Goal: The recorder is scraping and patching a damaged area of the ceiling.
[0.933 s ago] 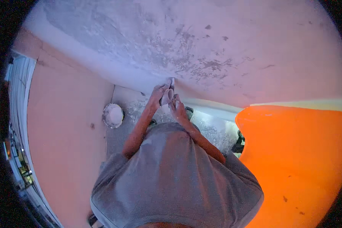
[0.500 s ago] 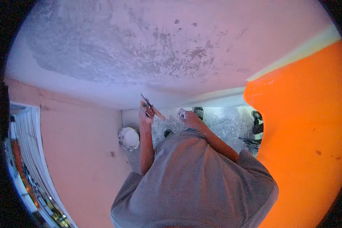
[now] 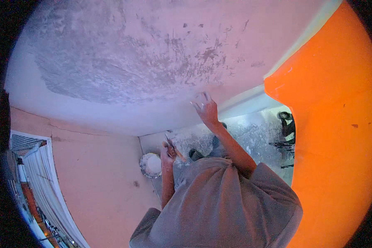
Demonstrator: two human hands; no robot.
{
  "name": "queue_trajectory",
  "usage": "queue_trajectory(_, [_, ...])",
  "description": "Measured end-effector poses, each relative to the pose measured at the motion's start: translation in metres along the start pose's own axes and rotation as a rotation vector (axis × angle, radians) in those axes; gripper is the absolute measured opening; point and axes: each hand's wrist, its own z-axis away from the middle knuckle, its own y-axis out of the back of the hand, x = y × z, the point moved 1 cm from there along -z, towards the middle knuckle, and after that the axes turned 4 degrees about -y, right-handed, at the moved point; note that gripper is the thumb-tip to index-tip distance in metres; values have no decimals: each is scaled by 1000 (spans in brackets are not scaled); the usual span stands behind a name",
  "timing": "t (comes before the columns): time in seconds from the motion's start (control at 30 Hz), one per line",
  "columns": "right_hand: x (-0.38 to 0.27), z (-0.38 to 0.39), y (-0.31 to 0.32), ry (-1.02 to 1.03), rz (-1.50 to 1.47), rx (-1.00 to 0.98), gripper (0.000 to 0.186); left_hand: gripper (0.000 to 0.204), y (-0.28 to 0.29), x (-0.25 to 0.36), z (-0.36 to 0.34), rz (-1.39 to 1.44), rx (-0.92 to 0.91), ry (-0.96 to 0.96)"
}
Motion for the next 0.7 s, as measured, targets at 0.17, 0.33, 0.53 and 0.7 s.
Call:
queue_trajectory(0.17, [9,-36,-10,191,174,163,33,34,8,2,34,19,40,6])
queue_trajectory(0.33, [12,-49,-21,286,209,172,32,31,8,-1,47,82,181,-79])
queue_trajectory(0.53, [9,-54,-21,234,58,302,26,26,17,4,34,83,-8,-9])
queue_trajectory(0.7, [18,-60,-11,250,-18,333,19,29,-22,-1,6,94,111,-42])
